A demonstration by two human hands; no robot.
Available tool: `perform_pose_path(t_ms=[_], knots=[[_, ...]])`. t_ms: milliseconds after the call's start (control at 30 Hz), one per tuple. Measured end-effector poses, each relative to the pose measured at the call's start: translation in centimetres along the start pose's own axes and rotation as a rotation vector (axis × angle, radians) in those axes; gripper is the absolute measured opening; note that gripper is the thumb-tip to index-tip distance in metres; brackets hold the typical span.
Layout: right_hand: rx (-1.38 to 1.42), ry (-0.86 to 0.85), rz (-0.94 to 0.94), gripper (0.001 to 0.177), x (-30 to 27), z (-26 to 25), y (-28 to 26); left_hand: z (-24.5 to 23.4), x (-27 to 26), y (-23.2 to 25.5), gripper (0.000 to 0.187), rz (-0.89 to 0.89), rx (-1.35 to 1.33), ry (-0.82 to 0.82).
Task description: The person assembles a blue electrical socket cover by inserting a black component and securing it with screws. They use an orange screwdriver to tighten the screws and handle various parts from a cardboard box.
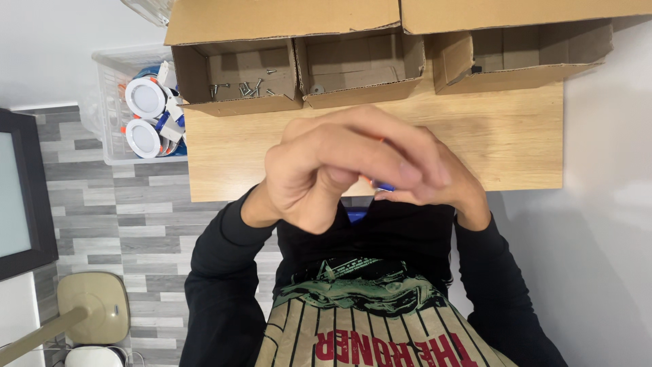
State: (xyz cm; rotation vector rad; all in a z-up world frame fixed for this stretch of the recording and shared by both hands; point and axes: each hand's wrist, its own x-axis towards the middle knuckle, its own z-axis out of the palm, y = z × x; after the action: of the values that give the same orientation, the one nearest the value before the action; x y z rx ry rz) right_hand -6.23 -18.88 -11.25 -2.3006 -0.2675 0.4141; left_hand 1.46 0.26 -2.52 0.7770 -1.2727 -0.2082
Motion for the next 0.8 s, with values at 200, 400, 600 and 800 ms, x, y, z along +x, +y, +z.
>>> perform_pose_path(t_ms=[200,400,600,800], knots=[[0.042,0.029,-0.024,0.053,0.0,0.1,0.5,-1.2,0.8,-1.1,0.046,0.224,0.537,-0.042],[0.089,0.055,-0.046,0.056,1.4,1.5,3.6,-1.6,3.0,5.4,0.063,0.134,1.536,-0.293],[0.137,0.087,-0.073,0.060,-0.2,0.5,1.3,-1.3,6.3,10.2,0.051,-0.139,1.528,-0.676],[0.184,0.119,-0.101,0.065,-1.4,0.2,0.0,-0.6,7.4,10.6,0.035,-0.267,1.427,-0.736]])
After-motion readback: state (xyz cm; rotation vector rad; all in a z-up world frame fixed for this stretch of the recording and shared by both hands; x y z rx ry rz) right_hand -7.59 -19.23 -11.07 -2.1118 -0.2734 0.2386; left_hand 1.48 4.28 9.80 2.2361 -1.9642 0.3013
